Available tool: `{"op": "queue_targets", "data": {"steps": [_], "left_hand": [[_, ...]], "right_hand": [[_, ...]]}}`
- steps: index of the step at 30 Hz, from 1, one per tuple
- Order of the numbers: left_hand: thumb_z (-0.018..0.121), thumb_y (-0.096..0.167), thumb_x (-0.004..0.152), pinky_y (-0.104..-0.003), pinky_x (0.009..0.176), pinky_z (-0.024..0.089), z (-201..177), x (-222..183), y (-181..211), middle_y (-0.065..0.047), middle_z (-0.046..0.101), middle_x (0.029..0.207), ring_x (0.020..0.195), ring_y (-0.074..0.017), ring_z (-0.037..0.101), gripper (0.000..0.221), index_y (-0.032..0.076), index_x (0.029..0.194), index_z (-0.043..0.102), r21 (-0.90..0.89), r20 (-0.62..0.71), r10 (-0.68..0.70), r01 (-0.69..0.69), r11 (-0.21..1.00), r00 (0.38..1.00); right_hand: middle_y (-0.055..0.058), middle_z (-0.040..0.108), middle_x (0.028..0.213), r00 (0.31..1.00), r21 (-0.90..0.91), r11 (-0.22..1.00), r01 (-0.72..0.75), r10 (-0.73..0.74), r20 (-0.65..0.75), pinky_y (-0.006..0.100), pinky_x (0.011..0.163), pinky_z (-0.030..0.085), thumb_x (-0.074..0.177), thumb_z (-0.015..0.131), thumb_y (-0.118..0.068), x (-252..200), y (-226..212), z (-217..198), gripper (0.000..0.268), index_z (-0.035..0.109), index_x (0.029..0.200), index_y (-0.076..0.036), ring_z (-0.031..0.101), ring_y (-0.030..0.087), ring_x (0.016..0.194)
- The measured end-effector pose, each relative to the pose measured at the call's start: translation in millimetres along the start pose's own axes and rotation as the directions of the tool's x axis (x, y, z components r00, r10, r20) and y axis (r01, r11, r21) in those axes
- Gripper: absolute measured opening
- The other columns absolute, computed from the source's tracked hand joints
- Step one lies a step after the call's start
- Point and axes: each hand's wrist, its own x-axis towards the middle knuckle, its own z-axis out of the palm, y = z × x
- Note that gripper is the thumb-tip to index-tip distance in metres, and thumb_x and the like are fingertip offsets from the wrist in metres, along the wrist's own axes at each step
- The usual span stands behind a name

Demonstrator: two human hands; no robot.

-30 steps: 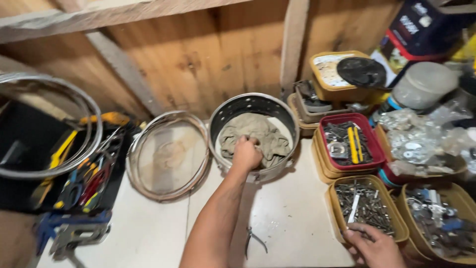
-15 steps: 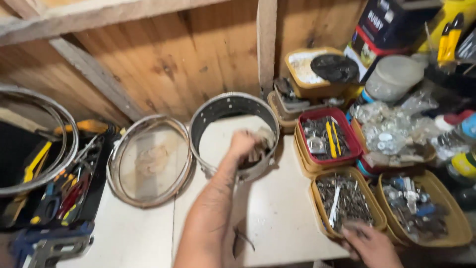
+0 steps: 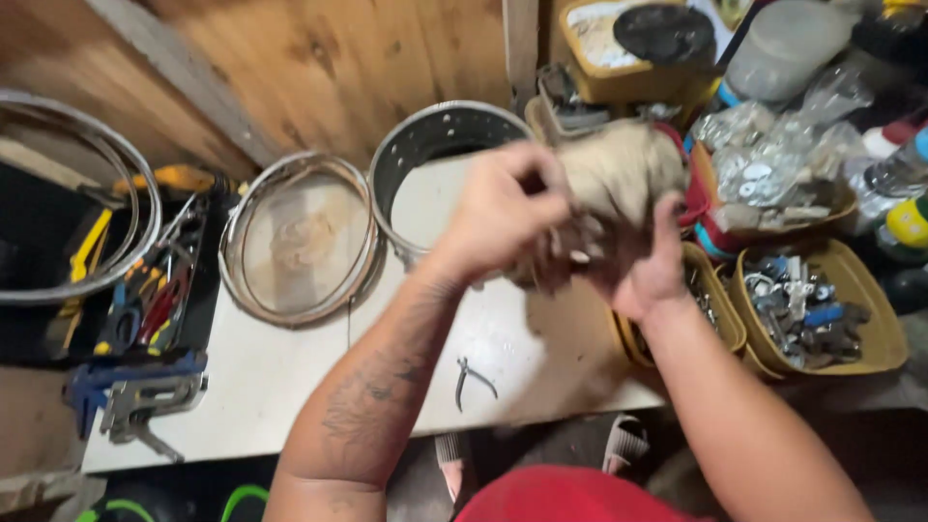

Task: Cleaning and inspecting drum components at a repair bench.

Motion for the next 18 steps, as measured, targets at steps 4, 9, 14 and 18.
{"op": "queue_targets", "data": {"steps": [4,9,14,18], "left_hand": [[0.076,0.022,0.075,-0.043,0.082,0.057,11,-58,-76,-0.013,0.073,0.086,0.091,-0.0334,0.073,0.022,0.01,0.093,0.076,0.334,0.074,-0.094,0.064,0.94,0.993],[0.07,0.037,0.082,-0.049,0.088,0.058,-17,-184,-237,-0.019,0.068,0.096,0.099,-0.0391,0.071,0.041,0.005,0.107,0.072,0.703,-0.085,-0.459,0.38,0.601,0.884],[0.071,0.03,0.088,-0.053,0.095,0.056,-20,-266,-261,-0.023,0.057,0.115,0.107,-0.0472,0.066,0.046,-0.001,0.119,0.057,0.744,-0.257,-0.679,0.589,0.315,0.688],[0.063,0.017,0.092,-0.048,0.088,0.059,-5,-288,-322,-0.017,0.06,0.105,0.097,-0.0426,0.071,0.025,0.002,0.111,0.057,0.813,-0.272,-0.608,0.516,0.27,0.746]], "right_hand": [[0.005,0.075,0.095,0.987,-0.028,0.992,0.12,-0.122,-0.1,0.026,0.064,0.061,0.087,0.071,-0.016,38,27,-53,0.028,0.068,0.113,-0.005,0.074,0.016,0.077],[0.009,0.073,0.11,0.884,-0.588,0.776,0.227,-0.418,-0.209,0.04,0.074,0.059,0.079,0.072,-0.005,37,23,-64,0.042,0.069,0.12,-0.003,0.068,0.016,0.091],[0.024,0.067,0.131,0.989,-0.97,-0.193,-0.146,-0.022,-0.144,0.057,0.103,0.052,0.071,0.082,-0.045,21,-13,-13,0.076,0.066,0.133,-0.005,0.063,0.042,0.125],[0.027,0.065,0.133,0.992,-0.939,-0.343,-0.015,0.112,-0.056,0.058,0.103,0.052,0.075,0.079,-0.044,59,68,-77,0.073,0.065,0.136,-0.007,0.062,0.045,0.126]]}}
